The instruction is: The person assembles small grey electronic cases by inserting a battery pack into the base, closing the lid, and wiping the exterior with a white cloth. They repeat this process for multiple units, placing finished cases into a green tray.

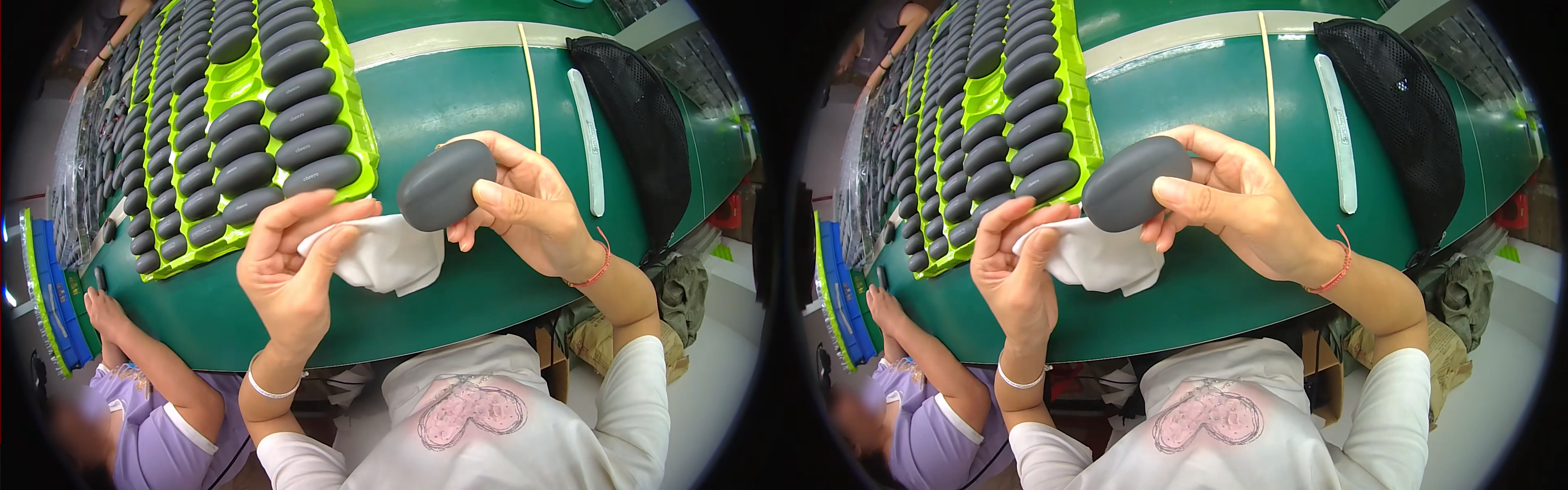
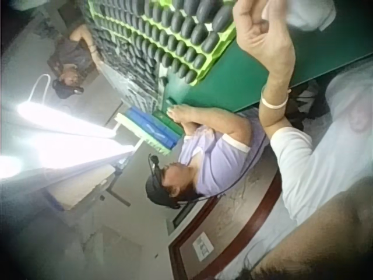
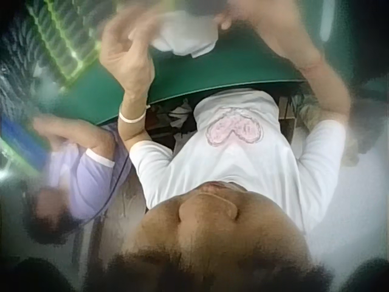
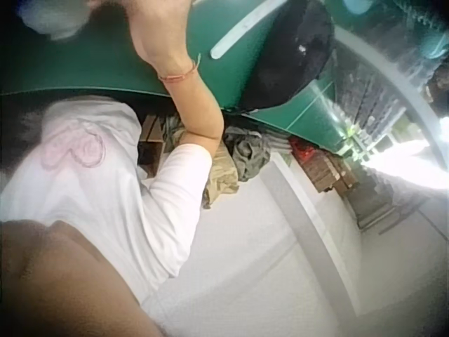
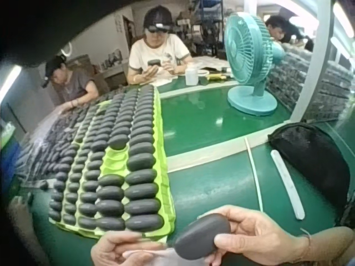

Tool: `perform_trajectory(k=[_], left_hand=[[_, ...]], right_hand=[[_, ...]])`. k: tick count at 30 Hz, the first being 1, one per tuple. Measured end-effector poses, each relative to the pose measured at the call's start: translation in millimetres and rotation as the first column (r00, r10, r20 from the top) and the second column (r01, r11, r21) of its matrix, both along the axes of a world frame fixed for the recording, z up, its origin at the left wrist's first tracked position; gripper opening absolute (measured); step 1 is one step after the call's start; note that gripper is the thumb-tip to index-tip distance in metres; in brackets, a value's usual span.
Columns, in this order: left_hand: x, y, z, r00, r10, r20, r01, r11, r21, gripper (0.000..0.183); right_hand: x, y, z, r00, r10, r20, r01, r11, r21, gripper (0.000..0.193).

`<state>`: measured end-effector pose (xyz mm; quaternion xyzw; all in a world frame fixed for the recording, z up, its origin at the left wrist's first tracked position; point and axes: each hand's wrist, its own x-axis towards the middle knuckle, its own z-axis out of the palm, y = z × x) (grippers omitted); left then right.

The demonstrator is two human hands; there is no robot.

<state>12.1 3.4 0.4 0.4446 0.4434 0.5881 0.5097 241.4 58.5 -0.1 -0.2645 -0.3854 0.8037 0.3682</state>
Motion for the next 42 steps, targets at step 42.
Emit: perform_trajectory(k=[42], left_hand=[[9.3,5.2,-1.5,0.669,0.251,-0.700,0.318,0.754,0.574,0.036]], right_hand=[[-10.7,-15.9,-5.8,0.955,-0.161,0.248,-0.022,0.798,0.602,0.038]])
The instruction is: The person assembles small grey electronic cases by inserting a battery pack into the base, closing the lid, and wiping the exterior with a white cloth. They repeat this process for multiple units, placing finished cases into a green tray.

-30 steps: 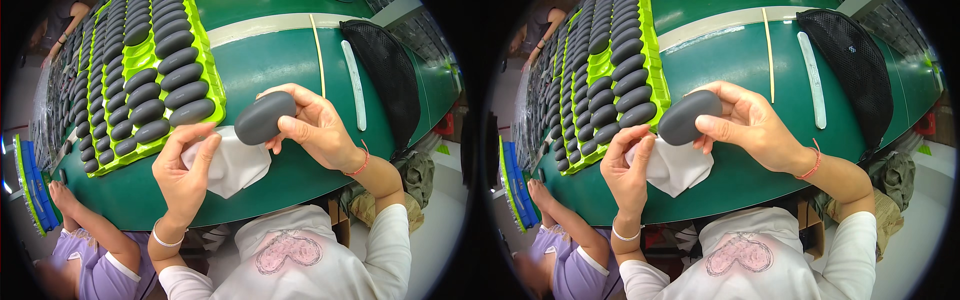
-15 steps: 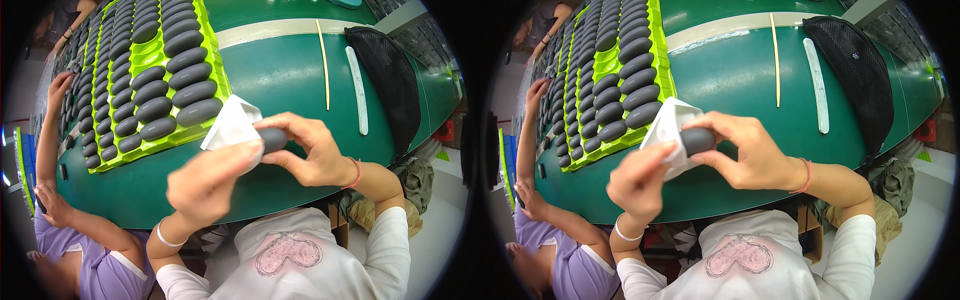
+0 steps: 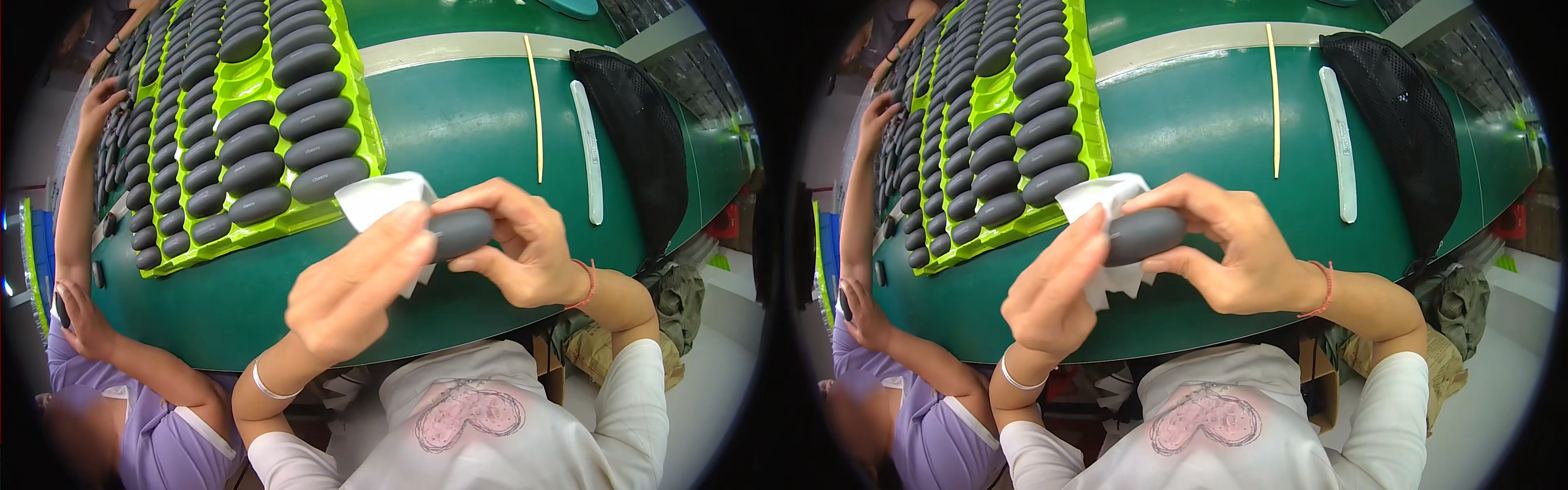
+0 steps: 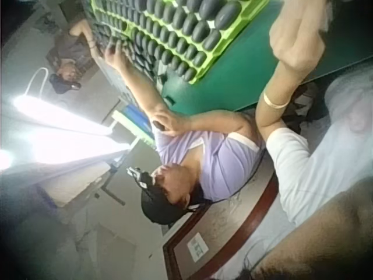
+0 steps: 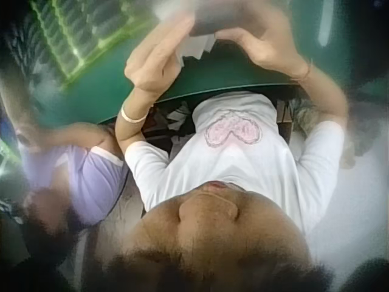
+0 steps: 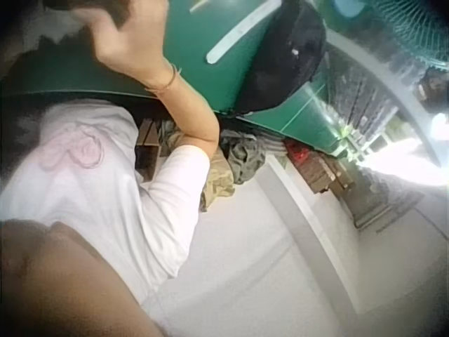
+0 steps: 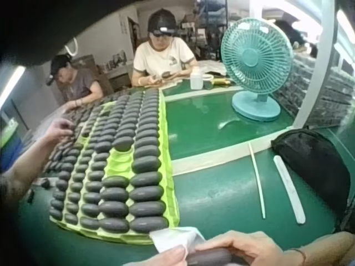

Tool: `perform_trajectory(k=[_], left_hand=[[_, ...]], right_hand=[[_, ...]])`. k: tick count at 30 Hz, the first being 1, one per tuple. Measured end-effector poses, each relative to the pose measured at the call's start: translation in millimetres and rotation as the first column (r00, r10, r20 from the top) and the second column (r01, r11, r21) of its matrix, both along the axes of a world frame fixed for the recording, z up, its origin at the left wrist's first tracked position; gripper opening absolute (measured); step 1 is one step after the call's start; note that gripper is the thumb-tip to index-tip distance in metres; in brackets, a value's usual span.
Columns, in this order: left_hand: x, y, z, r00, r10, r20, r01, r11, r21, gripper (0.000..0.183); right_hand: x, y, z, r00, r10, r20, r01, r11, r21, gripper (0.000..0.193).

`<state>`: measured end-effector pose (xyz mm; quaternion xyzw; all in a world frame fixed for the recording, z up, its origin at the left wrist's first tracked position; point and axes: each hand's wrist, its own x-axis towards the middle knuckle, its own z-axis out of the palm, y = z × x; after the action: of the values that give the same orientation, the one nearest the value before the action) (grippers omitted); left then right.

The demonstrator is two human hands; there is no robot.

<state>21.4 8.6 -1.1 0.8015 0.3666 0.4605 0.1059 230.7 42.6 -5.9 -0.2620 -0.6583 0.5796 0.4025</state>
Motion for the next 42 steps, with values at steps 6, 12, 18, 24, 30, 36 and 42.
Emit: perform_trajectory(k=[6,12,18,24,30,36,42], left_hand=[[0.4,-3.6,-7.1,0.987,0.069,0.147,-0.027,0.962,-0.270,0.027],[-5.3,-0.3,-8.5,0.985,0.083,0.154,-0.032,0.951,-0.308,0.038],[-0.2,-7.1,-6.2,0.982,0.078,0.171,-0.025,0.955,-0.295,0.037],[9.2,-10.0,-6.1,0.875,0.251,0.414,-0.027,0.880,-0.475,0.026],[10.4,-10.9,-12.7,0.945,0.173,0.279,-0.032,0.895,-0.445,0.022],[9.6,-8.6,-21.1,0.980,0.074,0.187,-0.018,0.958,-0.286,0.017],[7.5,-7.4,-16.7,0.974,0.111,0.199,-0.083,0.986,-0.146,0.016]], right_hand=[[5.3,3.5,2.6,0.998,0.023,-0.067,-0.017,0.997,0.080,0.039],[0.0,7.6,1.1,0.989,0.028,-0.145,-0.016,0.996,0.083,0.040],[-1.0,1.4,5.6,0.999,-0.033,0.037,0.031,0.999,0.042,0.042],[-2.9,23.5,14.2,0.961,-0.086,0.263,0.029,0.976,0.214,0.037],[-50.5,85.6,37.8,0.969,-0.105,0.222,0.033,0.952,0.305,0.033],[-152.2,146.4,30.8,0.946,-0.161,0.283,-0.014,0.848,0.529,0.032],[-184.2,163.9,21.0,0.827,-0.166,0.537,-0.191,0.815,0.546,0.028]])
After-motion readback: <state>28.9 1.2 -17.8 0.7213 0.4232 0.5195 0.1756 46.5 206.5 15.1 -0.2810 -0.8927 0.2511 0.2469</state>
